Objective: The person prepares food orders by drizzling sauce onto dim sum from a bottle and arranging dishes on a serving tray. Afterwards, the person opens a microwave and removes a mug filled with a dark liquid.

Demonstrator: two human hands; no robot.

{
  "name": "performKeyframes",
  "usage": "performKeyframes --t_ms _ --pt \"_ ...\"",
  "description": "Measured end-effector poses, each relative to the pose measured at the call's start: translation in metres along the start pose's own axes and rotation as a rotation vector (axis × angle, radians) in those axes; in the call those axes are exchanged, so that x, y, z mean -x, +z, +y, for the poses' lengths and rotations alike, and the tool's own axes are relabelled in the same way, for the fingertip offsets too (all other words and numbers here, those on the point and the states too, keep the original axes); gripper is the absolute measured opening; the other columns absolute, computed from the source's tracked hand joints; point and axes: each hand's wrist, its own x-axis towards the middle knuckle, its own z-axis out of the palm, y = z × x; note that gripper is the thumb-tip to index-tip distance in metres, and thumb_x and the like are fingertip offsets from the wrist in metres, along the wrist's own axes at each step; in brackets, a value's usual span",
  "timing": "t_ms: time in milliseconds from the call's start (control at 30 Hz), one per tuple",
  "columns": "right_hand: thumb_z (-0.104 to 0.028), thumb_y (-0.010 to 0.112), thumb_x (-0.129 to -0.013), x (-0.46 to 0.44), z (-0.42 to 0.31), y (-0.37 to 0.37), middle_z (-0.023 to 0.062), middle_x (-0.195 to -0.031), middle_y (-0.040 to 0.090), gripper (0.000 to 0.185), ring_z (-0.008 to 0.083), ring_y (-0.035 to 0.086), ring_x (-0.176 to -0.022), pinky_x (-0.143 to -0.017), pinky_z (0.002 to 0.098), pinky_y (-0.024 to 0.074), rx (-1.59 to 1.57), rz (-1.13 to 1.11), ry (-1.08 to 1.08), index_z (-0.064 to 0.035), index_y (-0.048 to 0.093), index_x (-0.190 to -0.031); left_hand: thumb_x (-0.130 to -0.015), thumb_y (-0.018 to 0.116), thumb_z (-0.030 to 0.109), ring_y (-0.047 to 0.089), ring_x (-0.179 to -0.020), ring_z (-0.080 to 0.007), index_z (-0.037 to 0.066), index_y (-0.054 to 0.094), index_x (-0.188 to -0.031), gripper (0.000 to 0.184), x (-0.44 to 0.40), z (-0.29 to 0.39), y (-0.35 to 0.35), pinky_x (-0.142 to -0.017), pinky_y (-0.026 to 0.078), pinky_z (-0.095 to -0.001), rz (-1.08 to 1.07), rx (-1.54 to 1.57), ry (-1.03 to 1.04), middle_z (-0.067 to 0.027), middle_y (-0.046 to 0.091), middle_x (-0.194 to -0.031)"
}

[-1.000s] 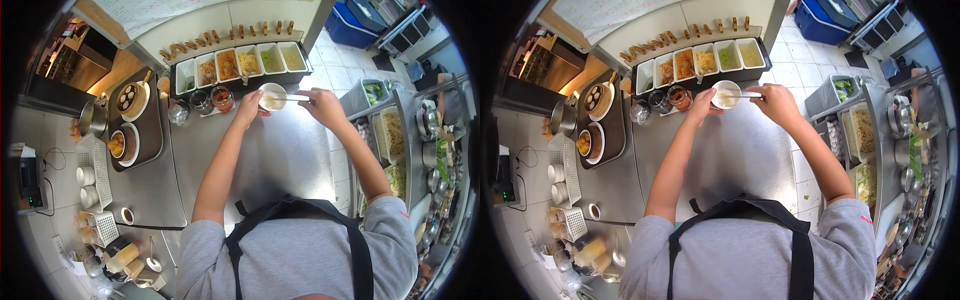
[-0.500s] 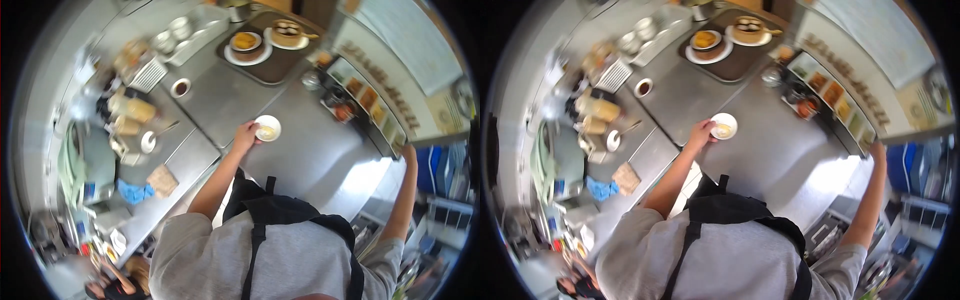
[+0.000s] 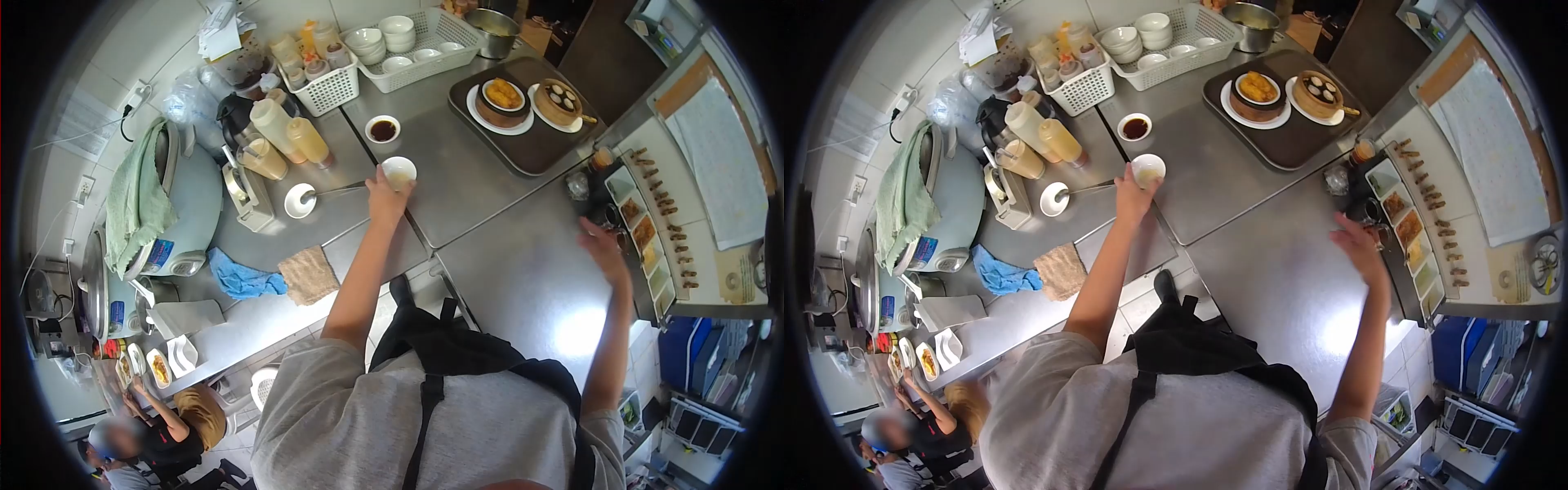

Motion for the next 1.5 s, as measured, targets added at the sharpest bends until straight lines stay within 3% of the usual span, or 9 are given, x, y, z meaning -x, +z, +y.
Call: performKeyframes --t_ms 133,300,833,933,1000,1133,1233,1367,1500 --pt "-0.024 0.065 -0.082 -0.039 -0.058 0.104 0.0101 -0.117 0.055 0.049 0.0182 0.057 -0.098 -0.086 0.0293 0.0447 -0.019 -0.125 -0.160 -0.0086 0.051 -0.126 -0.051 0.086 0.030 0.046 -0.102 -0.0301 0.001 0.018 -0.140 0.115 -0.010 0.008 -0.013 -0.086 0.043 -0.0370 0.000 -0.290 0.167 -0.0164 0.043 -0.112" --pt "-0.023 0.065 -0.081 -0.061 -0.121 0.176 0.0131 -0.118 0.054 0.049 0.0229 0.058 -0.098 -0.086 0.0325 0.0453 0.038 -0.305 -0.220 -0.0087 0.051 -0.126 -0.051 0.086 0.031 0.047 -0.101 -0.0309 0.000 0.017 -0.141 0.117 -0.038 -0.002 0.000 -0.087 0.042 -0.0393 0.073 -0.223 0.236 -0.0140 0.046 -0.110" --pt "-0.011 0.062 -0.082 -0.110 -0.167 0.210 0.0104 -0.109 0.062 0.044 0.0173 0.061 -0.093 -0.082 0.0292 0.0477 -0.005 -0.261 -0.123 -0.0091 0.052 -0.125 -0.056 0.083 0.027 0.045 -0.101 -0.0278 0.002 0.011 -0.142 0.116 -0.077 0.004 -0.001 -0.087 0.034 -0.0375 0.108 -0.047 0.238 -0.0116 0.045 -0.108" --pt "-0.008 0.064 -0.081 -0.120 -0.191 0.211 0.0080 -0.095 0.066 0.035 0.0131 0.063 -0.084 -0.076 0.0248 0.0490 -0.083 -0.215 -0.131 -0.0064 0.060 -0.115 -0.053 0.084 0.029 0.045 -0.102 -0.0282 0.003 0.014 -0.142 0.116 -0.088 0.002 0.000 -0.088 0.034 -0.0397 0.104 -0.063 0.228 -0.0111 0.046 -0.109" --pt "-0.008 0.067 -0.079 -0.129 -0.204 0.212 0.0056 -0.083 0.068 0.020 0.0101 0.063 -0.076 -0.070 0.0221 0.0495 -0.006 -0.127 -0.160 -0.0038 0.067 -0.098 -0.052 0.084 0.029 0.044 -0.102 -0.0283 0.003 0.014 -0.142 0.118 -0.093 0.000 0.000 -0.089 0.032 -0.0408 0.118 -0.072 0.262 -0.0111 0.046 -0.110" --pt "-0.012 0.070 -0.077 -0.148 -0.243 0.215 0.0032 -0.075 0.066 0.011 0.0074 0.060 -0.068 -0.065 0.0217 0.0487 -0.045 -0.034 -0.173 -0.0020 0.068 -0.080 -0.053 0.084 0.030 0.044 -0.103 -0.0285 0.004 0.013 -0.143 0.117 -0.098 -0.001 -0.006 -0.090 0.032 -0.0411 0.124 -0.071 0.290 -0.0120 0.044 -0.112" --pt "-0.017 0.069 -0.080 -0.180 -0.275 0.214 0.0008 -0.071 0.063 0.017 0.0057 0.056 -0.064 -0.063 0.0211 0.0471 0.157 0.000 -0.130 -0.0012 0.066 -0.078 -0.055 0.083 0.028 0.041 -0.109 -0.0312 0.007 0.013 -0.143 0.115 -0.099 0.001 -0.024 -0.094 0.030 -0.0432 0.068 -0.048 0.338 -0.0144 0.042 -0.119" --pt "-0.024 0.061 -0.087 -0.232 -0.329 0.238 0.0010 -0.076 0.062 0.022 0.0055 0.054 -0.069 -0.066 0.0213 0.0456 -0.238 -0.162 -0.211 -0.0019 0.065 -0.088 -0.061 0.078 0.020 0.037 -0.115 -0.0344 0.011 0.023 -0.141 0.098 -0.075 -0.014 -0.073 -0.097 0.030 -0.0438 -0.034 0.000 0.617 -0.0168 0.038 -0.126" --pt "-0.019 0.063 -0.084 -0.291 -0.400 0.280 0.0033 -0.085 0.066 0.022 0.0090 0.058 -0.074 -0.070 0.0239 0.0475 0.009 -0.201 -0.667 -0.0043 0.065 -0.101 -0.068 0.072 0.012 0.045 -0.106 -0.0311 0.018 0.050 -0.126 0.062 -0.021 -0.075 -0.117 -0.090 0.040 -0.0411 -0.136 0.111 0.874 -0.0113 0.047 -0.118"
